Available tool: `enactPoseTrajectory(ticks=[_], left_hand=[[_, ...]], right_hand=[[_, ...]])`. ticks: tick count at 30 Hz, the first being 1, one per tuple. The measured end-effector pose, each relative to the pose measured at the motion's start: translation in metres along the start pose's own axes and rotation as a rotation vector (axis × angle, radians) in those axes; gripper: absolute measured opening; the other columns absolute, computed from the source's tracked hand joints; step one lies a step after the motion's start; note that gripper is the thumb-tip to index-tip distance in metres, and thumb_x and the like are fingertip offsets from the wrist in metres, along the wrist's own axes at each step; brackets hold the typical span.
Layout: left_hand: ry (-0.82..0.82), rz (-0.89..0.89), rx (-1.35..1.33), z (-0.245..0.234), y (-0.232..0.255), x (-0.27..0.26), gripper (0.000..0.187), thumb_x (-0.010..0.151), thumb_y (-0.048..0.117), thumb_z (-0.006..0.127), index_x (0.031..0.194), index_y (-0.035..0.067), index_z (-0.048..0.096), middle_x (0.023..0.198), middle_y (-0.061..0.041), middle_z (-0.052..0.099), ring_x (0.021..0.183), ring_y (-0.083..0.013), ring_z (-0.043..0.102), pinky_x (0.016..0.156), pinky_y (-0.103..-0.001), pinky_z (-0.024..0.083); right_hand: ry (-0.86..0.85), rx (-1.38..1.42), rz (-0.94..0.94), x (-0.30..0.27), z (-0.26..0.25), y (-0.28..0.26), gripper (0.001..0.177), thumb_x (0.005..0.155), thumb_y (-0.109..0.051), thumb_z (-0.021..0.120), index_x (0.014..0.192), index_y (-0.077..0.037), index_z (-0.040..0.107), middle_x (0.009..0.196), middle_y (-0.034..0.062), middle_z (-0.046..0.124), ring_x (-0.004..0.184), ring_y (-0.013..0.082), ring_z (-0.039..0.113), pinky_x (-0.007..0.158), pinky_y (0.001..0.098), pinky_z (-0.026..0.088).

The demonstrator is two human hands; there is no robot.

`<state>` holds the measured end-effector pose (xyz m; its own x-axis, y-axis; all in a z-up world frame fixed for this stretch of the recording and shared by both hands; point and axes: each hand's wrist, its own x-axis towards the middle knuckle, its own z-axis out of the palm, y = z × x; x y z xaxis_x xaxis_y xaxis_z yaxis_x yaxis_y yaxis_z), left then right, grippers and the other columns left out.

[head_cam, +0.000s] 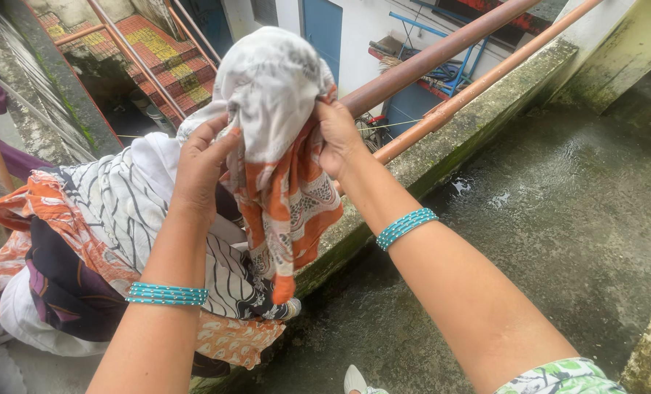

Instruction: The person picks up damp clothing from a pile and hangs them one at a time over a metal railing on a balcony.

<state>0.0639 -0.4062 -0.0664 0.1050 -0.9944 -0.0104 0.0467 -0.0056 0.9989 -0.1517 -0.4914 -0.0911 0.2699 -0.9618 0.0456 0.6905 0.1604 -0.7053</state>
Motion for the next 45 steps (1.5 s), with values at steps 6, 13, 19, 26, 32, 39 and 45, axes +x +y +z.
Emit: enactPoseTrajectory(ticks=[6, 13, 19, 26, 32, 39, 45], left_hand=[[0.167, 0.165, 0.179, -0.011, -0.039, 0.018, 0.064, 0.079, 0.013, 0.073, 0.138, 0.009, 0.048, 0.136, -0.006, 0.051, 0.118, -0.0163, 0.064, 0.071, -0.030, 0.051], [0.157, 0.142, 0.715, 0.018, -0.035, 0.021, 0.029, 0.086, 0.020, 0.078, 0.114, 0.012, 0.076, 0.087, -0.008, 0.073, 0.079, -0.0195, 0.068, 0.073, -0.033, 0.053], [0.026, 0.148, -0.137, 0.043, -0.014, 0.022, 0.013, 0.094, 0.013, 0.070, 0.104, 0.005, 0.070, 0.091, 0.002, 0.073, 0.076, -0.0084, 0.066, 0.070, -0.026, 0.055], [-0.086, 0.142, -0.244, 0.059, 0.021, 0.001, 0.009, 0.094, 0.008, 0.065, 0.102, 0.006, 0.069, 0.091, 0.000, 0.073, 0.077, -0.0098, 0.068, 0.072, -0.027, 0.056], [-0.120, 0.206, -0.247, 0.054, 0.004, -0.004, 0.026, 0.100, 0.012, 0.068, 0.123, 0.002, 0.063, 0.110, -0.006, 0.069, 0.097, -0.0117, 0.064, 0.088, -0.028, 0.052], [0.361, 0.443, 0.529, 0.031, -0.049, 0.014, 0.059, 0.089, 0.027, 0.074, 0.137, 0.004, 0.049, 0.127, -0.013, 0.063, 0.118, -0.0267, 0.062, 0.101, -0.040, 0.047], [0.312, 0.357, 1.182, 0.006, -0.094, 0.005, 0.072, 0.087, 0.037, 0.072, 0.147, 0.004, 0.048, 0.158, -0.018, 0.043, 0.148, -0.0373, 0.031, 0.117, -0.054, 0.019]], right_hand=[[0.083, 0.174, -0.179, 0.011, -0.028, -0.039, 0.020, 0.100, -0.016, 0.066, 0.117, -0.006, 0.066, 0.108, 0.0076, 0.074, 0.097, 0.0202, 0.072, 0.091, 0.0363, 0.059], [0.134, 0.051, -0.141, -0.014, -0.012, -0.062, 0.029, 0.096, -0.028, 0.061, 0.113, -0.005, 0.067, 0.108, 0.0077, 0.074, 0.100, 0.0215, 0.070, 0.090, 0.0377, 0.058], [-0.041, -0.349, -0.132, -0.034, 0.006, -0.056, 0.057, 0.082, -0.015, 0.070, 0.134, -0.005, 0.048, 0.117, 0.0105, 0.067, 0.112, 0.0240, 0.066, 0.100, 0.0389, 0.055], [-0.150, -1.117, -0.266, -0.026, 0.020, -0.010, 0.104, 0.063, -0.028, 0.098, 0.140, 0.002, 0.034, 0.127, 0.0171, 0.063, 0.121, 0.0251, 0.061, 0.104, 0.0321, 0.047], [0.094, -1.042, -0.199, -0.024, 0.017, 0.008, 0.045, 0.074, -0.024, 0.082, 0.113, -0.004, 0.072, 0.100, 0.0074, 0.078, 0.094, 0.0166, 0.075, 0.082, 0.0292, 0.058], [0.199, -0.414, -0.094, -0.008, -0.001, -0.001, 0.033, 0.080, -0.010, 0.078, 0.110, -0.004, 0.065, 0.100, 0.0085, 0.074, 0.087, 0.0187, 0.073, 0.076, 0.0353, 0.060], [0.052, -0.183, -0.128, -0.015, -0.003, -0.034, 0.031, 0.082, -0.009, 0.076, 0.111, -0.003, 0.067, 0.102, 0.0087, 0.074, 0.091, 0.0203, 0.073, 0.079, 0.0352, 0.062]])
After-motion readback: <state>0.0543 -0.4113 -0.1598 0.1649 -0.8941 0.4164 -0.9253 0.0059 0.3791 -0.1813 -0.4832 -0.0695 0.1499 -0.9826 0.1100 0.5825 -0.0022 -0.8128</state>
